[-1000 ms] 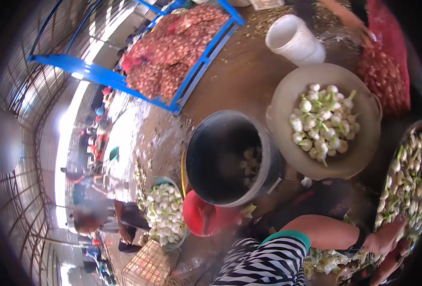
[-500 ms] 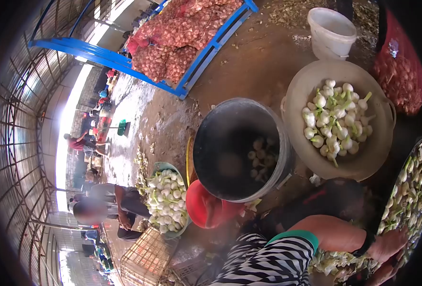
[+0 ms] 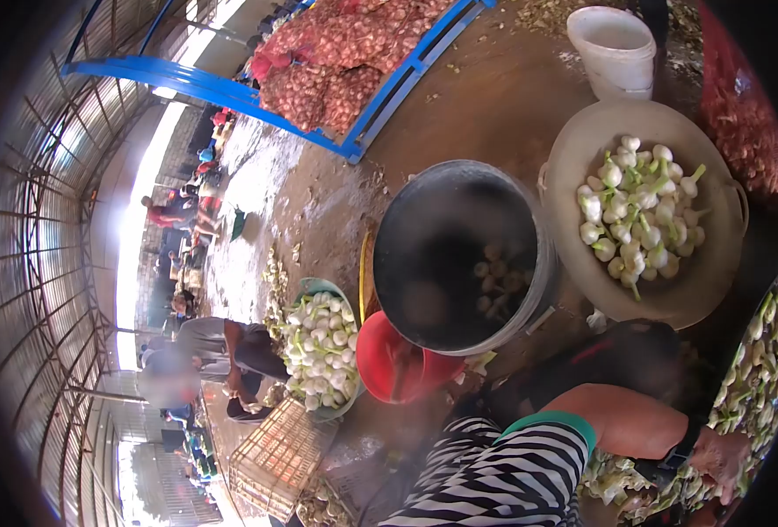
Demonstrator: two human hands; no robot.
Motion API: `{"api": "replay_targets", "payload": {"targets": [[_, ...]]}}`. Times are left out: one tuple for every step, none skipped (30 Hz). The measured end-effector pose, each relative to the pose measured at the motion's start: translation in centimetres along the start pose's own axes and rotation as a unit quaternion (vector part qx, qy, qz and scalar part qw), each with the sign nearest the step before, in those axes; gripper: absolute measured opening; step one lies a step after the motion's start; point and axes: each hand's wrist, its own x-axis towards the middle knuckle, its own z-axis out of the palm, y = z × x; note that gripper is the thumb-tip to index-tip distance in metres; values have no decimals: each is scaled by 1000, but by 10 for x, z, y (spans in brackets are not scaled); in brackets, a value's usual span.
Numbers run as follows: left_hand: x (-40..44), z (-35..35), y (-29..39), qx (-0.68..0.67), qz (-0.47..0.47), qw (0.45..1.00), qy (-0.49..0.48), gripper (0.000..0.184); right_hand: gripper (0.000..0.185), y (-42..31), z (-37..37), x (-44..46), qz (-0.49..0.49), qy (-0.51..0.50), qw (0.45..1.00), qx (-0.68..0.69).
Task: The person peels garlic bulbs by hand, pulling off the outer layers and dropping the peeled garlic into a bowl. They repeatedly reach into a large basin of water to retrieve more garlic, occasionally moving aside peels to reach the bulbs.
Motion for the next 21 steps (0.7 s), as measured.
{"api": "replay_targets", "payload": {"targets": [[-19, -9, 20, -30, -31, 999, -31, 38, 39, -1, 1, 0, -4, 1, 1000, -4], [-31, -15, 34, -83, -56, 995, -28, 38, 40, -3, 5, 0, -10, 1, 1000, -8], [-41, -20, 45, -136, -81, 987, -27, 39, 41, -6, 6, 1, -18, 5, 1000, -13], [-48, -24, 54, -187, -107, 976, -27, 40, 41, -7, 8, 0, -24, 8, 999, -19], [-54, -26, 60, -237, -133, 962, -29, 41, 42, -8, 9, 0, -33, 11, 999, -27], [-60, -26, 67, -286, -158, 944, -34, 42, 43, -11, 10, 1, -44, 16, 998, -38], [-69, -26, 75, -289, -144, 947, -7, 45, 44, -14, 10, 0, -55, 22, 997, -46], [-78, -26, 84, -290, -129, 948, 19, 48, 45, -17, 10, -1, -69, 30, 996, -57], [-90, -26, 92, -244, -75, 964, 76, 52, 46, -20, 11, -1, -85, 38, 993, -68], [-77, -25, 74, -138, 4, 984, 113, 56, 47, -22, 11, -3, -104, 50, 990, -82], [-63, -23, 57, -9, 74, 983, 167, 61, 47, -24, 10, -5, -127, 61, 985, -101], [-50, -21, 38, 112, 127, 957, 235, 66, 48, -28, 10, -7, -155, 72, 977, -126], [-59, -19, 46, 122, 114, 962, 215, 67, 49, -30, 5, -6, -187, 79, 966, -158], [-69, -17, 56, 134, 102, 966, 196, 68, 50, -32, 6, -8, -214, 91, 955, -186], [-78, -11, 69, 93, 77, 983, 137, 69, 51, -34, 7, -8, -244, 105, 939, -218], [-81, -11, 74, 37, 69, 989, 124, 70, 52, -38, 8, -10, -272, 117, 923, -247], [-84, -10, 78, -19, 60, 992, 112, 71, 53, -42, 11, -14, -274, 117, 919, -258], [-83, -4, 73, -92, 66, 984, 140, 72, 45, -48, 7, -21, -193, 68, 949, -239], [-79, 1, 68, -133, 70, 975, 163, 71, 48, -14, -23, -19, -139, -66, 988, -8], [-74, 6, 61, -173, 76, 965, 185, 70, 49, -35, 1, -22, -68, 25, 997, 38], [-57, 10, 51, -181, 81, 959, 204, 66, 49, -47, 9, -25, -69, 23, 997, 38]]}}
